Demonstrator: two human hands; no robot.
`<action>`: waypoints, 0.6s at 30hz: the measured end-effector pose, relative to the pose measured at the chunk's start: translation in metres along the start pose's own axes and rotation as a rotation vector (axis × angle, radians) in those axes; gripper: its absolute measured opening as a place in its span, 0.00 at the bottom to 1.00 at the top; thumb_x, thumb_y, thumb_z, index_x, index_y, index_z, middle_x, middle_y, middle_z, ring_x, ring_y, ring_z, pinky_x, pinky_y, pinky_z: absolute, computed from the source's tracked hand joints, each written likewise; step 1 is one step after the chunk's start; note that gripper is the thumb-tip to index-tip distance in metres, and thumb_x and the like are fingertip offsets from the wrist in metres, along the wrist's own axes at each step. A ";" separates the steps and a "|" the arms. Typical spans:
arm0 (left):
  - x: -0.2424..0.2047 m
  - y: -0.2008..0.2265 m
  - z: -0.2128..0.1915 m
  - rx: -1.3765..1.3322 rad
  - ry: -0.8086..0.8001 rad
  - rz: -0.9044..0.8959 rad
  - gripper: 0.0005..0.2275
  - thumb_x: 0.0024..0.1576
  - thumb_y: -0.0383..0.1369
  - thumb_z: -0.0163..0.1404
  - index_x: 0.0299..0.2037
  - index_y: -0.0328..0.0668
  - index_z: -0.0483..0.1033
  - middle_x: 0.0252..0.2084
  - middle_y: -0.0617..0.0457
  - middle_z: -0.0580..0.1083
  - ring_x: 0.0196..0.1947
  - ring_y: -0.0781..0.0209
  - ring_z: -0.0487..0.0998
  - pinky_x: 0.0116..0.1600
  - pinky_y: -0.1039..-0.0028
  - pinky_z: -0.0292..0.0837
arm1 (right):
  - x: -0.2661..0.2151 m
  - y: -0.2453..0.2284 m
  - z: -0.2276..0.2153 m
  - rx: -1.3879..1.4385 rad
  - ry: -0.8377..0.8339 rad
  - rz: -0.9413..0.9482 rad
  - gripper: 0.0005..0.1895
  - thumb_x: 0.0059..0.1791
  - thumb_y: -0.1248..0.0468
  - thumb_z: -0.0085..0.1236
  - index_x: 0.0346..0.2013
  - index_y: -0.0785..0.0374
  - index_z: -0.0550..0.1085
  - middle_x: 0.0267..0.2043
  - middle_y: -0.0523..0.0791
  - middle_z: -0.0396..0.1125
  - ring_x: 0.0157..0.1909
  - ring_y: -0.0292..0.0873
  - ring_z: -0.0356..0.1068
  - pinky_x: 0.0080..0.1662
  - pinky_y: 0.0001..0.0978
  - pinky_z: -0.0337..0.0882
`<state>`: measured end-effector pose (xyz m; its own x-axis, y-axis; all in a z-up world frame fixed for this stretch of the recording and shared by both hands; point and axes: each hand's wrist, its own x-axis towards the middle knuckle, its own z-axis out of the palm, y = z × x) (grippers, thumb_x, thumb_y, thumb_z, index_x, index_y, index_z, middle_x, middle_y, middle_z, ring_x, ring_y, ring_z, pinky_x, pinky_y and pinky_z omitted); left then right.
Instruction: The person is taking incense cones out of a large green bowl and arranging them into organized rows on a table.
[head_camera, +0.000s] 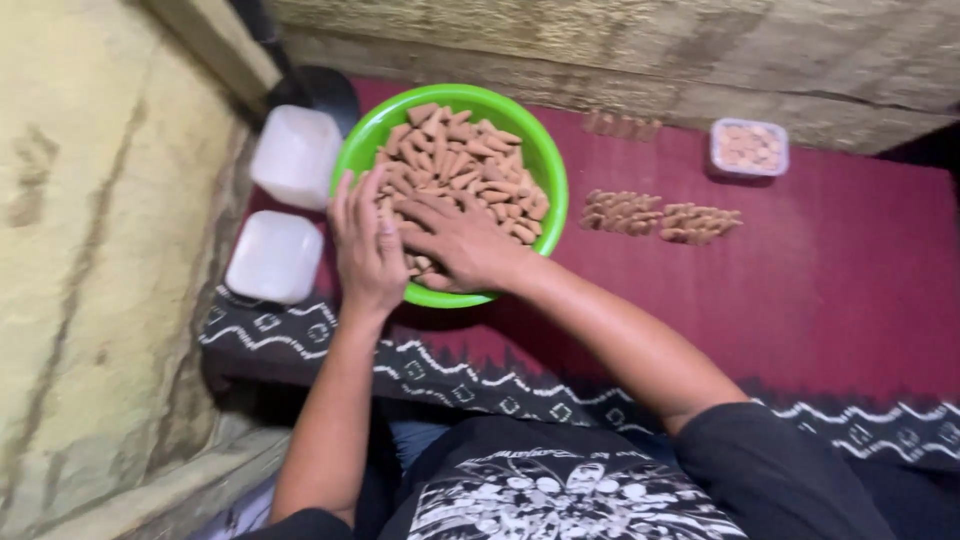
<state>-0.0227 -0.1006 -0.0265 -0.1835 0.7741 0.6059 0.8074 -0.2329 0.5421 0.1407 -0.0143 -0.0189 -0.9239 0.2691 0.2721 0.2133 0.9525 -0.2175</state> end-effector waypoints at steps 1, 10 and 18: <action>-0.002 -0.001 0.001 -0.039 -0.008 0.010 0.26 0.70 0.42 0.23 0.72 0.36 0.60 0.65 0.40 0.67 0.71 0.33 0.57 0.75 0.46 0.42 | -0.002 -0.002 0.002 -0.021 -0.013 0.033 0.30 0.43 0.49 0.64 0.58 0.49 0.70 0.68 0.51 0.60 0.73 0.55 0.57 0.59 0.63 0.62; -0.001 -0.003 0.005 0.010 0.026 -0.002 0.26 0.70 0.41 0.23 0.71 0.34 0.61 0.66 0.40 0.66 0.71 0.33 0.56 0.75 0.48 0.42 | 0.002 0.022 0.017 -0.084 0.081 -0.027 0.29 0.44 0.42 0.57 0.59 0.41 0.68 0.63 0.46 0.60 0.65 0.52 0.63 0.45 0.53 0.67; -0.001 0.001 0.004 0.030 -0.035 -0.080 0.26 0.69 0.43 0.23 0.72 0.40 0.59 0.67 0.42 0.65 0.72 0.33 0.56 0.74 0.43 0.41 | 0.028 0.054 -0.014 -0.041 0.159 -0.036 0.23 0.48 0.56 0.55 0.59 0.51 0.69 0.52 0.50 0.63 0.54 0.58 0.66 0.43 0.54 0.69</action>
<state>-0.0197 -0.0993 -0.0287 -0.2283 0.8097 0.5405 0.8078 -0.1524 0.5695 0.1311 0.0464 -0.0100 -0.8702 0.2504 0.4243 0.1965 0.9661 -0.1673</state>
